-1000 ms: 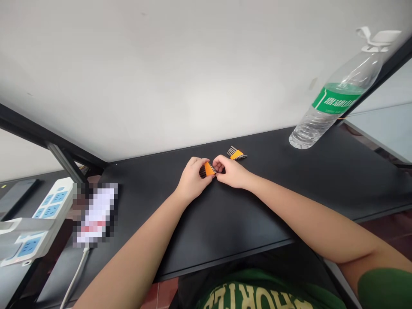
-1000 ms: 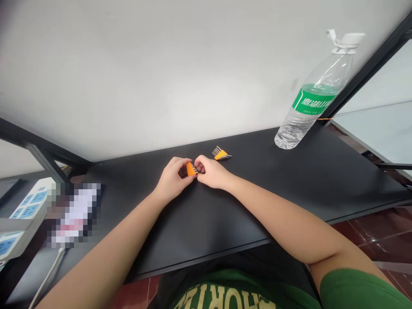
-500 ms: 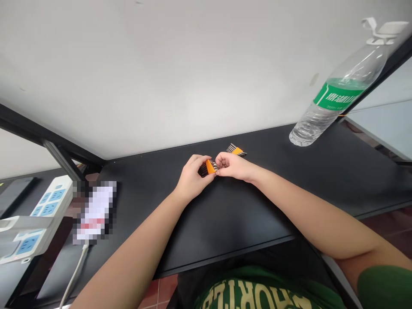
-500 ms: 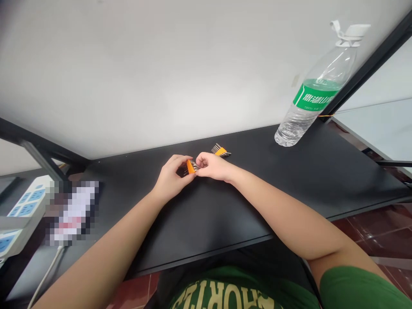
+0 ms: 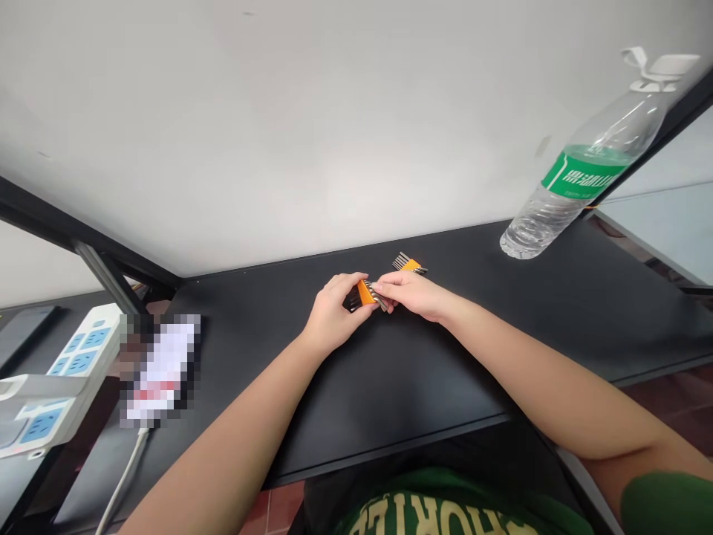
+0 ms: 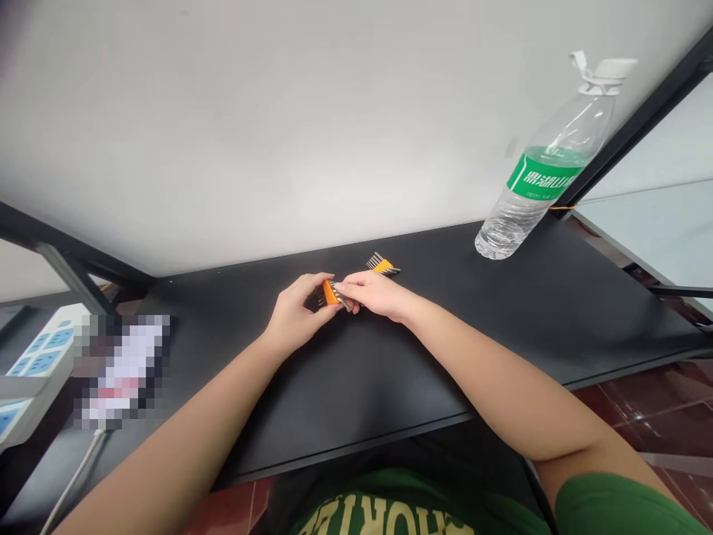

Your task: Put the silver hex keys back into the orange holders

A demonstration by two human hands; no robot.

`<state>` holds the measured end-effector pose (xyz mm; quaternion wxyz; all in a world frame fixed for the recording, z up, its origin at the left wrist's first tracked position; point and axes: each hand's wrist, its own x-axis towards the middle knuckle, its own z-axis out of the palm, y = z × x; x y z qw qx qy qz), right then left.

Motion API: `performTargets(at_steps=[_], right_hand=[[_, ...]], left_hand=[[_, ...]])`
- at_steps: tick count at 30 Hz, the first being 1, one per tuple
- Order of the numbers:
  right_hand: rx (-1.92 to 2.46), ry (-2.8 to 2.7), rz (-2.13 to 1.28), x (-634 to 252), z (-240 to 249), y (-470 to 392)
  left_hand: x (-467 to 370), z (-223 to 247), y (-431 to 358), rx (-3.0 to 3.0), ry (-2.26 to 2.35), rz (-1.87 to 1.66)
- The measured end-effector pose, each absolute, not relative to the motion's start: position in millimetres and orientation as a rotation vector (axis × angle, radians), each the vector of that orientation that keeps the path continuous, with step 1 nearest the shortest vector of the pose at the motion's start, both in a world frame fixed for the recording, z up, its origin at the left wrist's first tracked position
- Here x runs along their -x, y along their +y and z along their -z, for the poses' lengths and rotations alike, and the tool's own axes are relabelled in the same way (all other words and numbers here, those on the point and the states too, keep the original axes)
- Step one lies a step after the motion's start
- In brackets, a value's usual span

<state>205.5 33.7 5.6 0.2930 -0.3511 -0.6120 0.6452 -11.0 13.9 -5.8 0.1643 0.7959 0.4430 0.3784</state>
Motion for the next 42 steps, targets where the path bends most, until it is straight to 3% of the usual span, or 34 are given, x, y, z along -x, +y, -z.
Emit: performTargets(at_steps=[15,23,35,42], right_hand=[[0.776,-1.337,-1.782,-191.2,5.9,27.2],[1.031,-1.561,-1.591,-191.4,3.2,26.0],[0.769,-1.227,-1.818,-188.5,1.0,26.0],[0.983,-1.464,-1.669,-197.1,-0.3,31.0]], left_hand=[[7.7,2.6,11.6,-2.096,1.275,-1.146],[6.6,4.2,11.6,-2.149,1.365,-1.071],[4.3,1.3,10.2,-2.036,1.32,-1.097],[7.8,6.7,12.8,-2.087,1.383,-1.084]])
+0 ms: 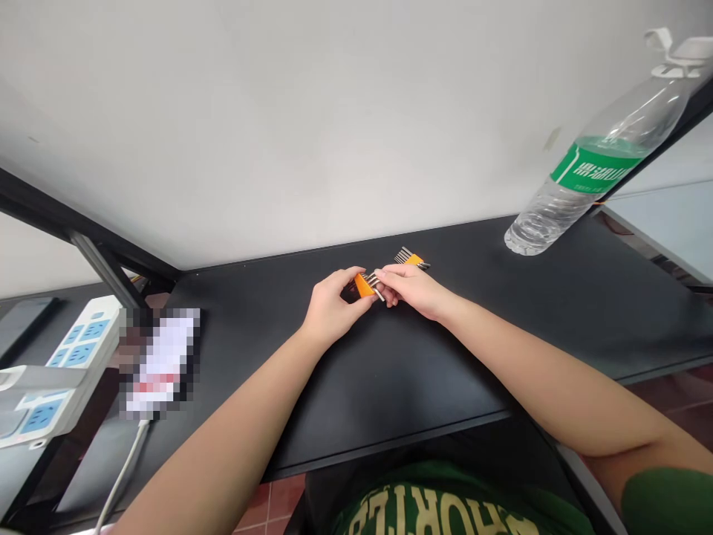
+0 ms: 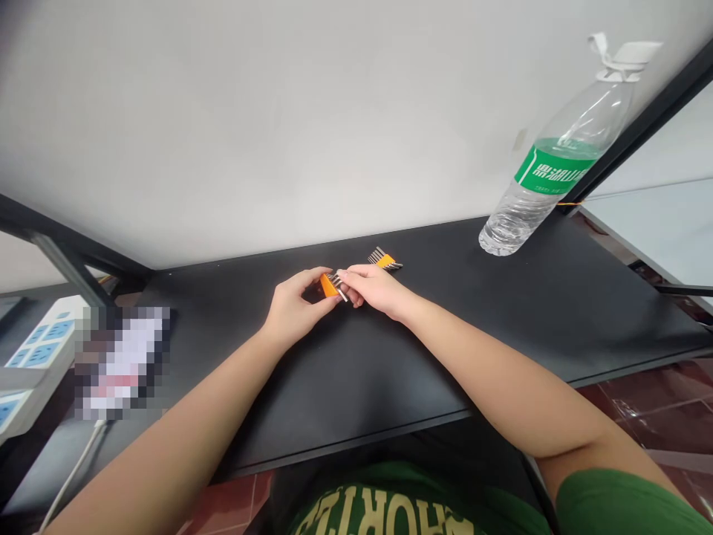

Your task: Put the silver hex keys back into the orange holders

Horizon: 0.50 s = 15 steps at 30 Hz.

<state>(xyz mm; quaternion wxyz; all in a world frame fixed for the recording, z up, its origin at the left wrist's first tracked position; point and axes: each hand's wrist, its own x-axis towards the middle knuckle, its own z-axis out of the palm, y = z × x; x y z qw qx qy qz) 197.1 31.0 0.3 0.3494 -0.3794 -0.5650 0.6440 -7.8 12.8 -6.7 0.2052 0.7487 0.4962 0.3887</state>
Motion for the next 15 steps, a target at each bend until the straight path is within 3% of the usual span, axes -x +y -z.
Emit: performTargets(at_steps=[9,15], right_hand=[[1.061,-1.554,-1.731,-198.7,-5.8,29.7],[1.109,-1.205,-2.063,-200.9,-3.9,30.2]], left_hand=[[8.4,6.6,13.1,-2.297,1.441,-1.03],[9.1,8.1,14.3,-2.351,1.456,-1.018]])
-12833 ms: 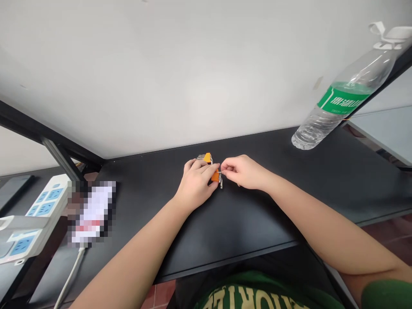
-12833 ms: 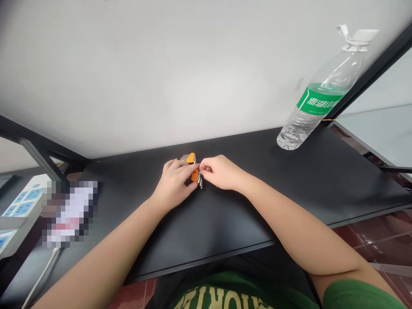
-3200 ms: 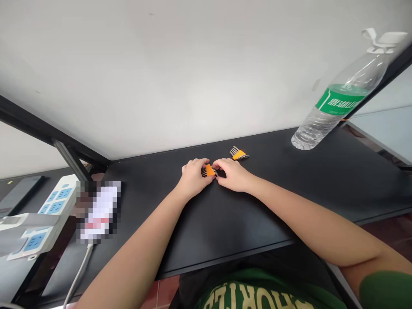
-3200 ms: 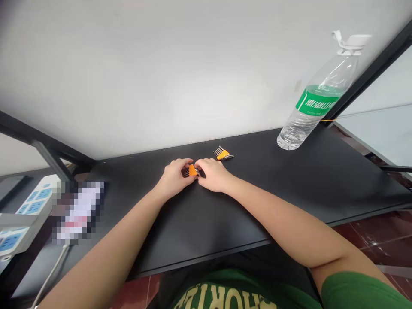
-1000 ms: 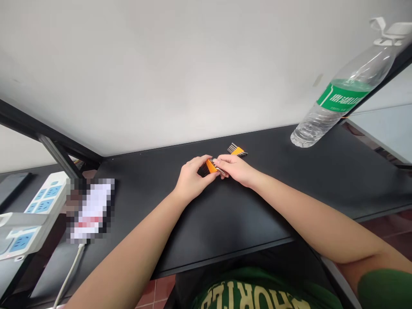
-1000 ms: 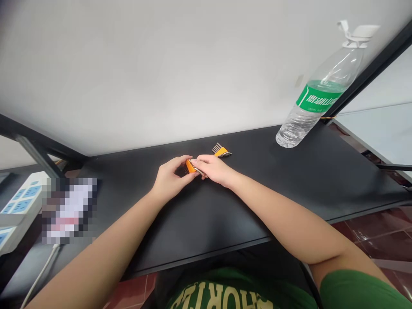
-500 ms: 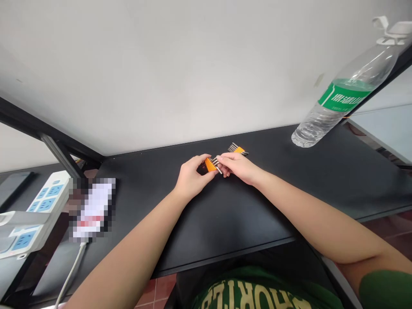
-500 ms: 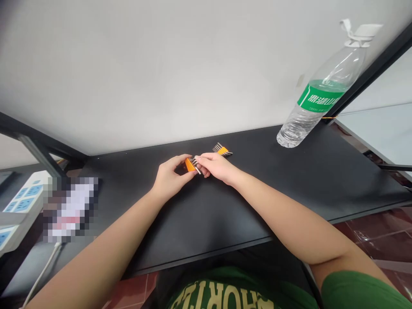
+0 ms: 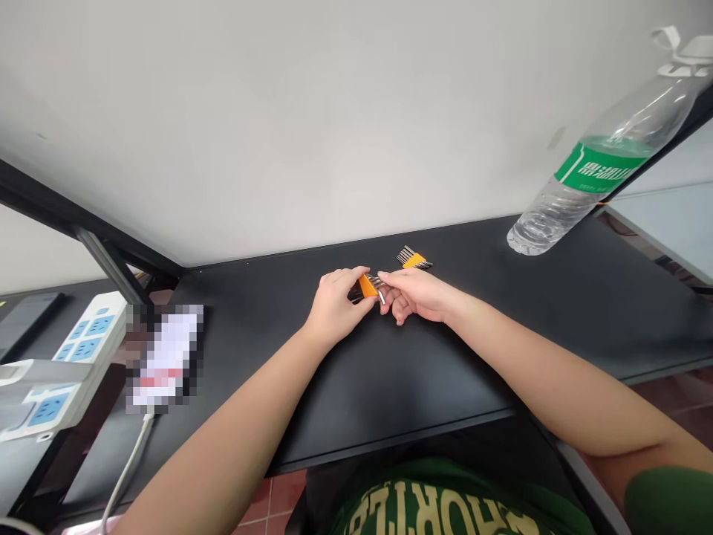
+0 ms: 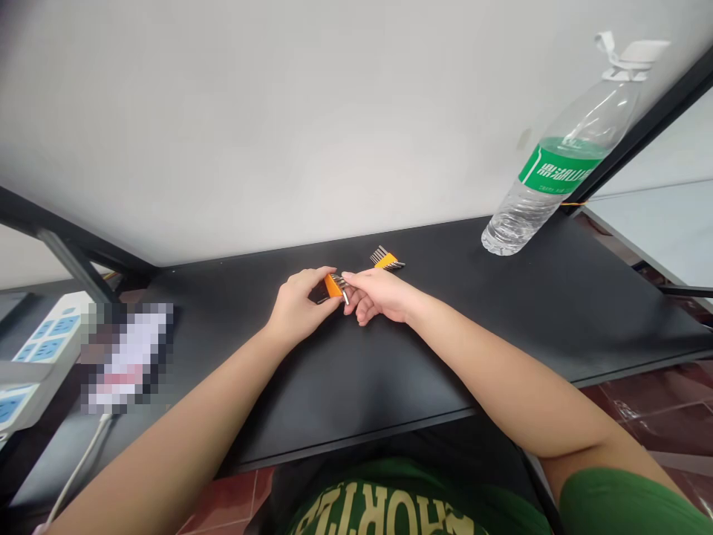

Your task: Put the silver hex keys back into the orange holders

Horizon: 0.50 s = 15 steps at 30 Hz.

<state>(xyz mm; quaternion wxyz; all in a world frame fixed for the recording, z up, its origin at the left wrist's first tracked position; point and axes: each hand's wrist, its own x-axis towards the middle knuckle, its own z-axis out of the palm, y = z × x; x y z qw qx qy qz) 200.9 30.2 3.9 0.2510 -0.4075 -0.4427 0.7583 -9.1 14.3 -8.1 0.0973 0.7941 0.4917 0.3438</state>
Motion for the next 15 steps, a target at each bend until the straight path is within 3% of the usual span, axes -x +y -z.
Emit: performTargets(at_steps=[15], right_hand=[[0.865,-0.861,-2.196,-197.8,-3.0,30.6]], left_hand=[[8.8,8.5,16.1,-2.33,1.433,-0.997]])
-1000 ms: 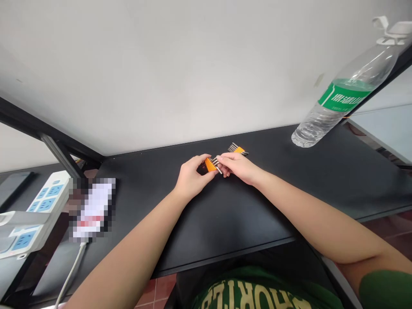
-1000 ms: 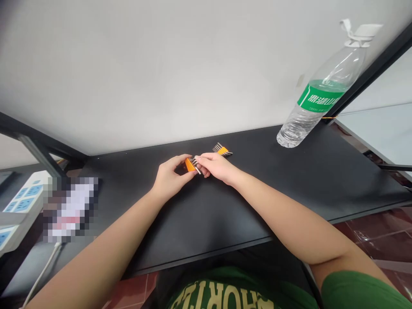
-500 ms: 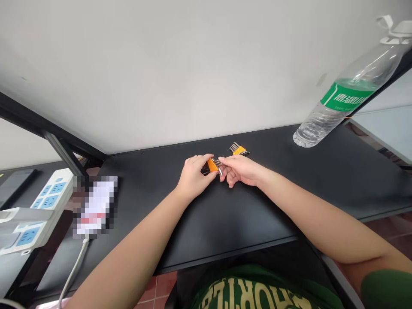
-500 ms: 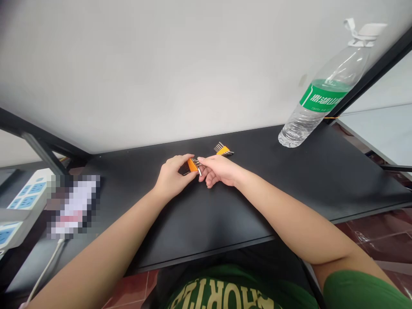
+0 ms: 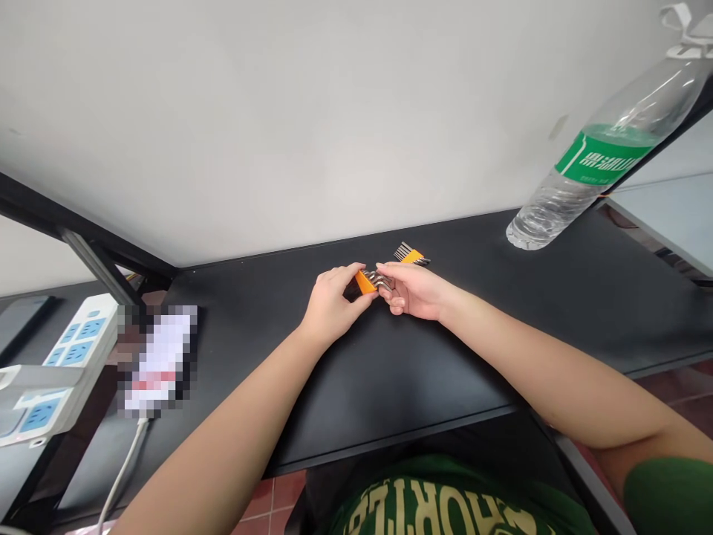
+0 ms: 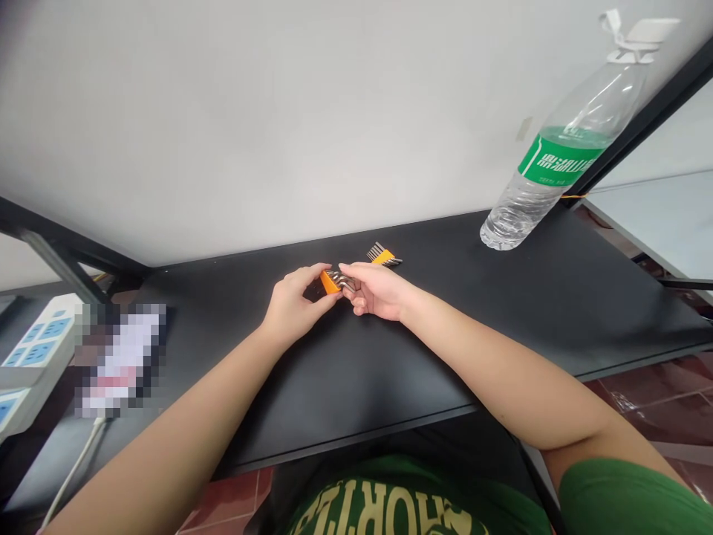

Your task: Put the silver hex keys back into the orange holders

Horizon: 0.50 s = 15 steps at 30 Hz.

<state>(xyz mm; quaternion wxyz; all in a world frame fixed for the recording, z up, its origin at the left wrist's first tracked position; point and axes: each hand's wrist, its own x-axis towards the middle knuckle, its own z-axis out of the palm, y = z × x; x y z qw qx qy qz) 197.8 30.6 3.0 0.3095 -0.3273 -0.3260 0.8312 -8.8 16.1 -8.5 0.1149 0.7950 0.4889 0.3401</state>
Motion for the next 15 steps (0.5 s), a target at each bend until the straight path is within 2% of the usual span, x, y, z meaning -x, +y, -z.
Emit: performTargets(at_steps=[10,15], right_hand=[[0.911,-0.943,-2.065,-198.1,-3.9,29.1],[1.008,-1.19,-1.868,-198.1,-2.8,26.0]], left_hand=[[8.1,8.2,14.7,-2.346,1.414,-0.98],[8.1,7.2,14.2,-2.342,1.412,-0.935]])
